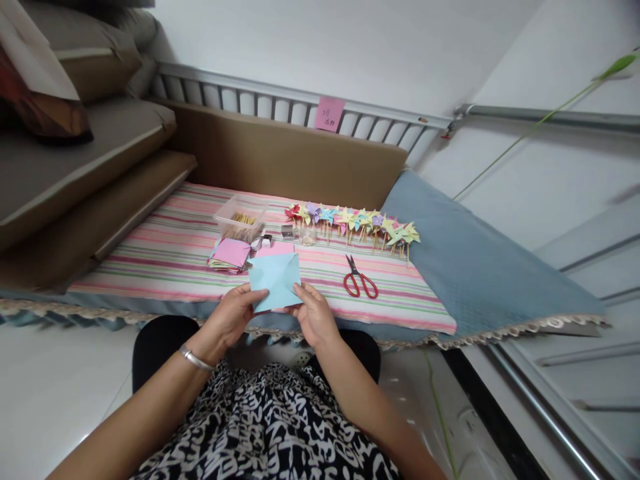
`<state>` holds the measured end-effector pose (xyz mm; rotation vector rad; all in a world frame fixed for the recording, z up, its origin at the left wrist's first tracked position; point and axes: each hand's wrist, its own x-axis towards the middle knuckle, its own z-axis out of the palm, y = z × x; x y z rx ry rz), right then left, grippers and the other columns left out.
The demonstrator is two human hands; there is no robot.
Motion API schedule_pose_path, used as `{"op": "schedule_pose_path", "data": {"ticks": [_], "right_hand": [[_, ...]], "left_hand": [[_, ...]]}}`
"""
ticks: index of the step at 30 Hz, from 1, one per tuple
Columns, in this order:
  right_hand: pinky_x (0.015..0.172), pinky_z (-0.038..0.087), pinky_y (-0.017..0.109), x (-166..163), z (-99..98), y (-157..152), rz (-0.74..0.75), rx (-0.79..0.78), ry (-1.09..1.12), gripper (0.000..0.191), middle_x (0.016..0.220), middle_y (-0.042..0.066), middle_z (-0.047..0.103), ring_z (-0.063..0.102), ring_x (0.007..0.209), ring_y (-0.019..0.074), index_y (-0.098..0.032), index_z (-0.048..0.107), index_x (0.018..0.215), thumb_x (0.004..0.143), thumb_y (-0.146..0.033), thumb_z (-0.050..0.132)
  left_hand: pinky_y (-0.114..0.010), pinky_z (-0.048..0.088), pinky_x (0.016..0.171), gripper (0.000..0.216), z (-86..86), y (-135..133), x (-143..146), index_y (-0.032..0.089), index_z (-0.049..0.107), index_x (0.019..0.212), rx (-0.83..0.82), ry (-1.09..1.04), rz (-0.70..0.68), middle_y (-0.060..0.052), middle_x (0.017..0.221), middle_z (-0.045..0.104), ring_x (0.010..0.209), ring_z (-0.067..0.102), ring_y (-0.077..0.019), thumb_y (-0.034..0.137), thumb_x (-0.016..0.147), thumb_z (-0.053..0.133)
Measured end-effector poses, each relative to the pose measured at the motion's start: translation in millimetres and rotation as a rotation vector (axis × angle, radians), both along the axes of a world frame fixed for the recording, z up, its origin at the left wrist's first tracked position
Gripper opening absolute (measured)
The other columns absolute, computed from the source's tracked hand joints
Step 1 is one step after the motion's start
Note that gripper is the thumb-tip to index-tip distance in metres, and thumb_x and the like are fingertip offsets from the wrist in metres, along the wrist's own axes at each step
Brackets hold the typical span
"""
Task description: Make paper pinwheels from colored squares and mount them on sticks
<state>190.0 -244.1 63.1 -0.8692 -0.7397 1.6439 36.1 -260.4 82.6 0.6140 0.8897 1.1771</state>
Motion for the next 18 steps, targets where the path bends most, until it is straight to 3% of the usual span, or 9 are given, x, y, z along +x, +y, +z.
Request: {"op": "schedule_pose_path", "data": {"ticks": [6, 10, 12, 14, 16, 18], "right_hand": [[0.055, 0.049, 0.025, 1.0, -1.4, -3.8, 0.022, 0.011, -0.071, 0.030, 0.077, 0.003, 0.067, 0.059, 0.065, 0.0139, -0.017, 0.065, 0.082, 0.063, -0.037, 0.076], [0.059, 0.046, 0.026, 11.8, 4.6, 6.7, -0.154, 0.123, -0.217, 0.023, 0.078, 0.001, 0.066, 0.058, 0.067, 0.0149, -0.019, 0.064, 0.080, 0.067, -0.037, 0.070], [0.065, 0.046, 0.029, 20.7, 10.8, 12.6, -0.334, 0.279, -0.446, 0.017, 0.076, 0.001, 0.064, 0.057, 0.070, 0.0168, -0.020, 0.064, 0.078, 0.073, -0.036, 0.065], [0.075, 0.045, 0.033, 26.9, 16.6, 14.4, -0.492, 0.516, -0.752, 0.013, 0.078, 0.003, 0.064, 0.057, 0.078, 0.0198, -0.020, 0.065, 0.079, 0.078, -0.033, 0.060], [0.085, 0.042, 0.037, 27.4, 19.3, 11.0, -0.535, 0.788, -1.018, 0.011, 0.086, 0.006, 0.065, 0.056, 0.088, 0.0220, -0.022, 0.067, 0.083, 0.082, -0.027, 0.057], [0.091, 0.041, 0.040, 23.3, 17.9, 4.3, -0.484, 1.029, -1.162, 0.015, 0.097, 0.007, 0.065, 0.055, 0.097, 0.0225, -0.023, 0.068, 0.089, 0.082, -0.019, 0.055]], "left_hand": [[-0.032, 0.049, 0.075, 0.023, 3.7, -2.0, 2.1, 0.010, 0.071, 0.083, 0.021, 0.031, 0.001, -0.010, 0.081, 0.073, 0.072, 0.065, -0.0188, 0.019, 0.062, 0.076], [-0.027, 0.046, 0.072, 0.029, -1.5, -1.3, -3.7, 0.014, 0.069, 0.090, -0.005, 0.127, 0.095, -0.007, 0.092, 0.071, 0.079, 0.063, -0.0156, 0.019, 0.062, 0.077], [-0.029, 0.046, 0.078, 0.033, -1.0, -3.2, -5.9, 0.016, 0.067, 0.097, -0.045, 0.127, 0.152, -0.008, 0.103, 0.068, 0.090, 0.062, -0.0176, 0.023, 0.066, 0.075], [-0.033, 0.046, 0.085, 0.033, 3.9, -7.1, -5.4, 0.015, 0.066, 0.101, -0.061, 0.037, 0.113, -0.012, 0.113, 0.065, 0.101, 0.060, -0.0221, 0.030, 0.072, 0.070], [-0.037, 0.044, 0.092, 0.036, 12.6, -12.0, -2.5, 0.014, 0.065, 0.102, -0.037, -0.128, 0.005, -0.015, 0.119, 0.062, 0.110, 0.057, -0.0261, 0.041, 0.077, 0.064], [-0.039, 0.043, 0.095, 0.043, 22.0, -15.7, 0.4, 0.012, 0.065, 0.101, -0.012, -0.284, -0.069, -0.016, 0.115, 0.064, 0.110, 0.057, -0.0279, 0.048, 0.079, 0.058]]}}
